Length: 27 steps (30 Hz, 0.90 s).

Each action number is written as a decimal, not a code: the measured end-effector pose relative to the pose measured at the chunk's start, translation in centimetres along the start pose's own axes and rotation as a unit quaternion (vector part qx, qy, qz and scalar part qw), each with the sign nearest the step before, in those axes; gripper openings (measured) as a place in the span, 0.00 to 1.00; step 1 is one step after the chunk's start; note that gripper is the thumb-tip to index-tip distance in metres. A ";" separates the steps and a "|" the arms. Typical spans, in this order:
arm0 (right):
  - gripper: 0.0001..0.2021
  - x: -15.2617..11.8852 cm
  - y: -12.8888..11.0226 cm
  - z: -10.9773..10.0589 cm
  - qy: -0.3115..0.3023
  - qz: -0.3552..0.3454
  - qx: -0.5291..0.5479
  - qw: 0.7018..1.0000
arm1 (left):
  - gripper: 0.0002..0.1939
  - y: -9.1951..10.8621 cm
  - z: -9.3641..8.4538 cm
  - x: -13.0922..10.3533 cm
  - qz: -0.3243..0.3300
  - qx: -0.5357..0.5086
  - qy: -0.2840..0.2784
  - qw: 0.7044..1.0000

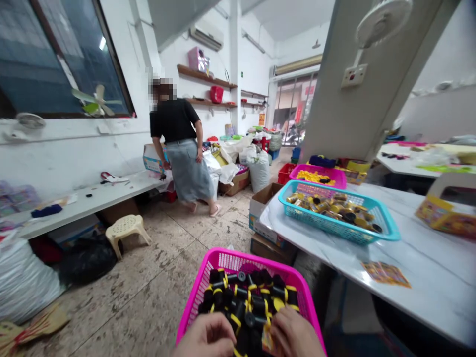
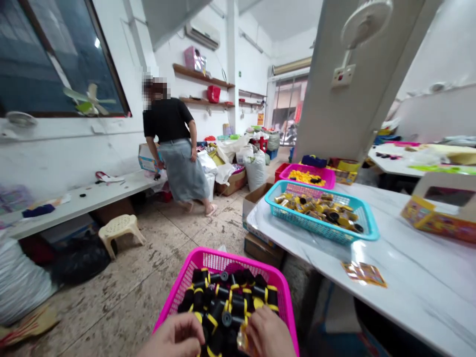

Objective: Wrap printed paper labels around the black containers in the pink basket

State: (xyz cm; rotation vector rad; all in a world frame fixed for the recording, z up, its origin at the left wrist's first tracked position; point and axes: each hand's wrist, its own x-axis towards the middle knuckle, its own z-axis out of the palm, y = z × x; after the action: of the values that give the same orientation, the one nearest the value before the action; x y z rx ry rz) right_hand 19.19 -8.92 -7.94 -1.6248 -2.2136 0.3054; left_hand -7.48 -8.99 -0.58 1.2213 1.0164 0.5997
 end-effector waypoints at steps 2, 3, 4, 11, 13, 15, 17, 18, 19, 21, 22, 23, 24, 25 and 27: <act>0.14 -0.3 -0.8 -1.1 0.008 0.021 0.002 1.000 | 0.13 1.2 0.2 -0.5 0.014 0.017 -0.002 1.000; 0.14 -0.4 -1.1 -1.8 0.009 0.026 0.016 1.000 | 0.13 1.9 0.2 -0.5 0.021 0.019 -0.004 1.000; 0.13 -0.3 -1.4 -2.6 0.007 0.015 0.044 0.999 | 0.13 2.5 0.3 -0.4 0.023 0.021 -0.005 0.999; 0.08 2.4 -2.7 -6.2 0.103 0.119 0.369 0.916 | 0.14 4.1 2.5 3.8 0.057 0.009 0.051 0.997; 0.12 3.2 -3.1 -6.0 0.106 0.147 0.431 0.884 | 0.15 4.1 3.5 4.7 0.072 -0.013 0.092 0.993; 0.14 3.8 -3.4 -5.6 0.112 0.155 0.463 0.865 | 0.14 4.2 4.3 5.1 0.087 -0.028 0.125 0.988; 0.15 4.0 -3.5 -5.0 0.115 0.156 0.466 0.863 | 0.14 4.2 4.8 5.1 0.099 -0.030 0.142 0.984; 0.16 4.0 -3.6 -4.8 0.116 0.154 0.459 0.867 | 0.14 4.1 5.0 5.1 0.104 -0.024 0.149 0.983; 0.16 3.9 -3.7 -4.6 0.118 0.151 0.449 0.873 | 0.14 4.0 5.1 5.0 0.108 -0.014 0.155 0.982; 0.15 3.5 -3.9 -4.5 0.130 0.142 0.426 0.884 | 0.14 3.8 5.3 4.9 0.120 0.009 0.163 0.979; 0.15 3.4 -4.0 -4.5 0.137 0.136 0.418 0.888 | 0.14 3.7 5.4 4.9 0.126 0.018 0.166 0.978; 0.14 3.2 -4.1 -4.5 0.144 0.130 0.412 0.890 | 0.14 3.6 5.5 4.9 0.130 0.024 0.169 0.977; 0.13 3.1 -4.3 -4.5 0.151 0.125 0.406 0.893 | 0.14 3.6 5.6 5.0 0.132 0.026 0.171 0.976; 0.13 3.1 -4.4 -4.5 0.157 0.119 0.397 0.896 | 0.14 3.6 5.7 5.1 0.131 0.026 0.171 0.976; 0.11 3.0 -4.8 -4.4 0.162 0.105 0.376 0.906 | 0.14 3.6 5.6 5.3 0.124 0.025 0.164 0.978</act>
State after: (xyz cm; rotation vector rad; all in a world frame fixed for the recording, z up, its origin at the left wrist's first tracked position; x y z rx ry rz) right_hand 16.08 -7.77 -1.58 -1.3356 -1.4038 0.7738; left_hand 0.37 -6.20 1.29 1.3321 1.1672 1.0008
